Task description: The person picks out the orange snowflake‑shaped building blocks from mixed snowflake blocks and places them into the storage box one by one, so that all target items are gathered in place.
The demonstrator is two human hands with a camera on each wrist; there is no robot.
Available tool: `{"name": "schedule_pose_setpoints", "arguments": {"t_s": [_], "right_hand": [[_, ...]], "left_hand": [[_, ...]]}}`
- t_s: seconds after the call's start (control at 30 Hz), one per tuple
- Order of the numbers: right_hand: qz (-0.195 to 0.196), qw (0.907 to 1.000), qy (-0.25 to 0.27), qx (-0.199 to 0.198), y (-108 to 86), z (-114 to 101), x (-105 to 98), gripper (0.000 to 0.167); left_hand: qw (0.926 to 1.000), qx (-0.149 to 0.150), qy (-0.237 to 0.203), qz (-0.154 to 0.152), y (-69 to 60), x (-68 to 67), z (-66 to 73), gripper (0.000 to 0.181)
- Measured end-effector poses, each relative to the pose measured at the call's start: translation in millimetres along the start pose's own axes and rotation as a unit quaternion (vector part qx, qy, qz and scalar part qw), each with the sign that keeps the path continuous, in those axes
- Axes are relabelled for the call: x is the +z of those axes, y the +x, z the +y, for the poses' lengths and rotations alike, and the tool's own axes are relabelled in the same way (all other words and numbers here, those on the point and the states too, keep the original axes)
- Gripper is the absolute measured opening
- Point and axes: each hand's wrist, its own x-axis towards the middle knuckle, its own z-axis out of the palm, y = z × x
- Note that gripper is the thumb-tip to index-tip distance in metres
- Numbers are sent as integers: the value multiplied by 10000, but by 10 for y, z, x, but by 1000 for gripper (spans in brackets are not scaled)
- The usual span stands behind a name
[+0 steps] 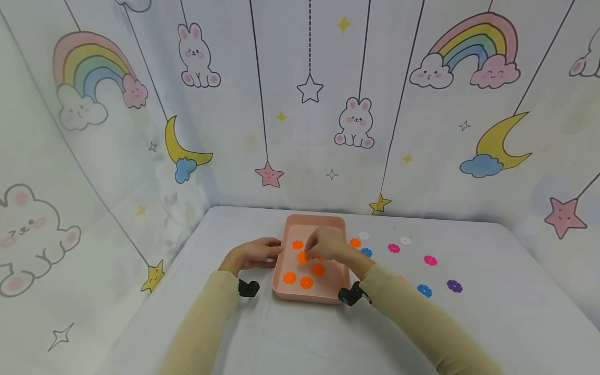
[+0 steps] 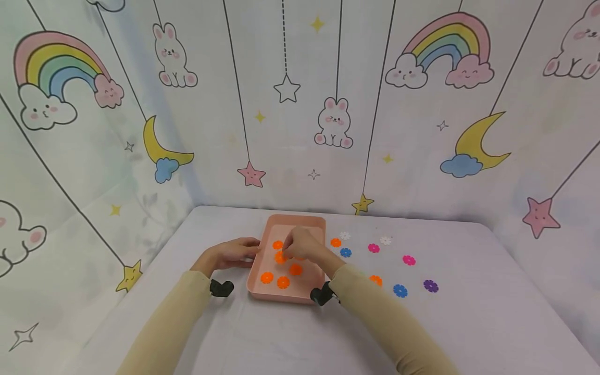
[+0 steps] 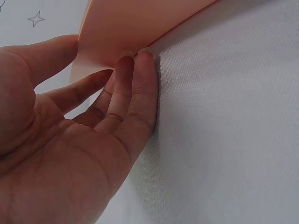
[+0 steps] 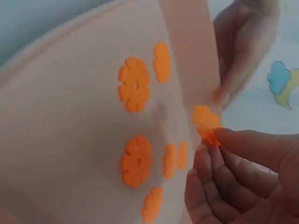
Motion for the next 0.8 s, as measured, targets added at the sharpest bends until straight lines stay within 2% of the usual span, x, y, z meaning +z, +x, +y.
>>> {"name": "schedule_pose_setpoints", "arguments": {"t_s": [0.23, 0.47, 0.8], "right_hand": [[-277, 9971, -674, 203, 132, -23, 112, 10], [-403, 9966, -650, 316, 201, -34, 156, 9], [-412, 9942, -962, 255, 217, -74, 199, 9]], "left_hand": [[10000, -58, 9, 10, 2, 10, 5, 50], [10000, -71, 3, 39, 5, 9, 11, 50], [10000, -67, 7, 44, -8, -7, 14, 51]]}}
